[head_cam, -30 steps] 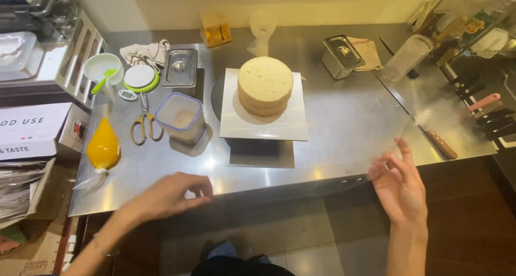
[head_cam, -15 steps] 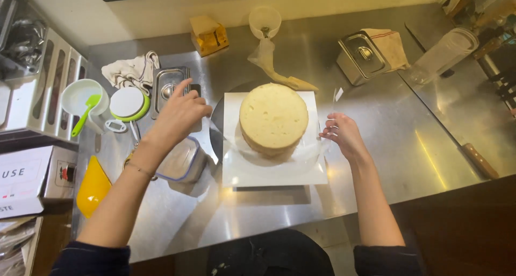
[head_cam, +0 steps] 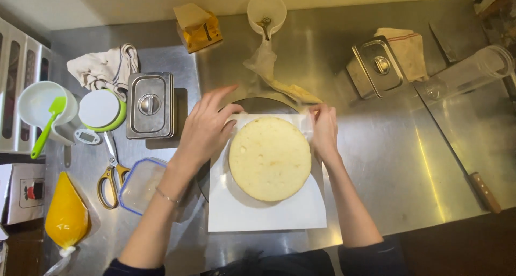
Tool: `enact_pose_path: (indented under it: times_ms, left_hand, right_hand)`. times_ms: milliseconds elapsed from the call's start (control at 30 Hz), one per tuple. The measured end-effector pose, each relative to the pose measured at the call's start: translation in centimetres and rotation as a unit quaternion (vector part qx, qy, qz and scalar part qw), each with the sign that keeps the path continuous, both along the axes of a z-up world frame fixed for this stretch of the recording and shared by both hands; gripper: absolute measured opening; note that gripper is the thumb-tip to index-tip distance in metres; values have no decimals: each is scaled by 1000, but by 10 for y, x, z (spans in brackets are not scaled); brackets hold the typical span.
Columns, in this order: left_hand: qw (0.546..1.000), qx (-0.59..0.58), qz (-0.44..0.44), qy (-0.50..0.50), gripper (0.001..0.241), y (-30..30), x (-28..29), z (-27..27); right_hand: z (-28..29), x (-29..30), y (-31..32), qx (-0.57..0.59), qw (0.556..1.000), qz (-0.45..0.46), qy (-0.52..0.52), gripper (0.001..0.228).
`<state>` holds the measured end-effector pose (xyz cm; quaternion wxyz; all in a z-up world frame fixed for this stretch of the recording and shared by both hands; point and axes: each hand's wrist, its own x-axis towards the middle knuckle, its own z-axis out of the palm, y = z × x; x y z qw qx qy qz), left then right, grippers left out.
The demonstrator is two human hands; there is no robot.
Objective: Wrapping a plastic acetate collar around a cake and cutting it to size with scissors.
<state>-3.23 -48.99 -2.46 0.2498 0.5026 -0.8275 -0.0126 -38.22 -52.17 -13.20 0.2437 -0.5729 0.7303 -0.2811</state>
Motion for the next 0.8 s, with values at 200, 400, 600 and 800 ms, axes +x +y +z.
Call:
enact_pose_path:
  times_ms: [200,400,600,800]
  left_hand:
    - [839,231,182,458,35,30,-12,-13]
    - [745,427,149,490,72,28,-21,-6]
    - [746,456,78,479,79,28,-37,11]
    - [765,459,25,451,71,24,-43,14]
  right_hand:
    - [103,33,84,-16,949,-132,-287,44]
    - [159,67,95,196,891,-148,-383,84]
    - [129,67,79,136,884,-116,-433,65]
    - [117,59,65,133,897,-14,-422,62]
